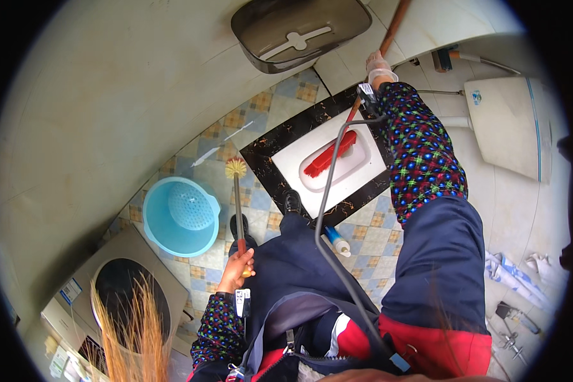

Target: The person scrubs a toilet bowl with a long-handled brush, rinses a plastic container at the sink, and then uses a handheld sprayer to rinse the toilet and floor. They move between the toilet, sink, and floor areas while handling cleaning tools and containers.

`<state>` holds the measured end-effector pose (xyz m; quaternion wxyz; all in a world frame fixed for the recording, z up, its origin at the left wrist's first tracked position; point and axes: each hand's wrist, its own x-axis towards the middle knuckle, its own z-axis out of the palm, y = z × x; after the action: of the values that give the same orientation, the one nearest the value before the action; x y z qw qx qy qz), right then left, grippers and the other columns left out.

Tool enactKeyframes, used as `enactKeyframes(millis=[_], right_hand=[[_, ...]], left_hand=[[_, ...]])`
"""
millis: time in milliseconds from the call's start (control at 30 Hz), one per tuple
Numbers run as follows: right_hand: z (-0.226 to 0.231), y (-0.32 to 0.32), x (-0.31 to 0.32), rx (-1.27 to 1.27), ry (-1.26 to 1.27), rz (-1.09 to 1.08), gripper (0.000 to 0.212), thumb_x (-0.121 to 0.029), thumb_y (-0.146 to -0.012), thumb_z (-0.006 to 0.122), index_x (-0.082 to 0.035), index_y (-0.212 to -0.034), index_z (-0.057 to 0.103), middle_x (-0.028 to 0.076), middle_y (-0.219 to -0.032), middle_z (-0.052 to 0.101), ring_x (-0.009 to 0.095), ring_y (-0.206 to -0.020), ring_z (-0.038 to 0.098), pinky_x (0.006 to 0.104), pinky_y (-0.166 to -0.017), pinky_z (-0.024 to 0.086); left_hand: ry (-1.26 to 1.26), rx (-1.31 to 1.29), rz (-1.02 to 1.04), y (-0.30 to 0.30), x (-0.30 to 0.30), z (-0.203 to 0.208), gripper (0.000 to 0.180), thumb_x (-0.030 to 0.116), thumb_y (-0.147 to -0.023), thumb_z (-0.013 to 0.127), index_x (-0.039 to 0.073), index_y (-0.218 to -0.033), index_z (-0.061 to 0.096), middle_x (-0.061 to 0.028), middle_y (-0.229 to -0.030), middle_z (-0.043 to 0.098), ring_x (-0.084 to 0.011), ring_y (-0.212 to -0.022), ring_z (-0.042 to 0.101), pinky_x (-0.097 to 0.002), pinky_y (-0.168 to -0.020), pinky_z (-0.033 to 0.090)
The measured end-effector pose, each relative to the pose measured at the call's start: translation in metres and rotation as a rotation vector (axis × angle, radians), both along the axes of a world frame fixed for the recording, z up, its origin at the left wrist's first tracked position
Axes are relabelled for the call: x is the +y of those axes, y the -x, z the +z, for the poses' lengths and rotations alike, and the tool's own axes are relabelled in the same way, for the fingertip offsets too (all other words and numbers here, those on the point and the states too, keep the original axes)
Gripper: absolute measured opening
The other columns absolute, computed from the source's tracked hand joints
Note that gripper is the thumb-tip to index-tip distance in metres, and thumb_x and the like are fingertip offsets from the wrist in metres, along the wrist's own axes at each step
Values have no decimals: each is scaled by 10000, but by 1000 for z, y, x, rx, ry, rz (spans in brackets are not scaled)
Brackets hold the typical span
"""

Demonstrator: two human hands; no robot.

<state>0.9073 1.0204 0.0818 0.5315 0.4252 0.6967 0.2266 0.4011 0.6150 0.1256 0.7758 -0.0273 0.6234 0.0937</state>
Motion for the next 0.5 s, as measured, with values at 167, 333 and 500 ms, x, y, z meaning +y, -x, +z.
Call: enactKeyframes(millis=[167, 333, 500], right_hand=[[23, -22, -68, 264, 37, -914, 440, -427, -766, 552, -51, -977, 639, 131, -932, 626, 259, -918, 582, 378, -772, 448], [59, -110, -280, 500, 311, -999, 376, -369, -763, 586, -33, -926, 632, 138, -779, 617, 278, -734, 586, 386, -658, 462], [106, -160, -428, 712, 326, -1373, 292, -289, -760, 617, -35, -902, 637, 177, -707, 620, 295, -622, 599, 386, -589, 485]], left_hand=[[-86, -64, 94, 7, 0, -2, 227, 245, -832, 618, 115, -773, 442, 20, -583, 440, -88, -455, 430, -263, -431, 426], [-7, -58, 104, 3, 13, 5, 199, 227, -834, 613, 114, -773, 461, 17, -583, 442, -103, -465, 430, -270, -426, 414], [-65, -66, 71, -12, 28, 20, 194, 224, -835, 611, 97, -792, 471, 11, -586, 448, -108, -460, 428, -289, -424, 412]])
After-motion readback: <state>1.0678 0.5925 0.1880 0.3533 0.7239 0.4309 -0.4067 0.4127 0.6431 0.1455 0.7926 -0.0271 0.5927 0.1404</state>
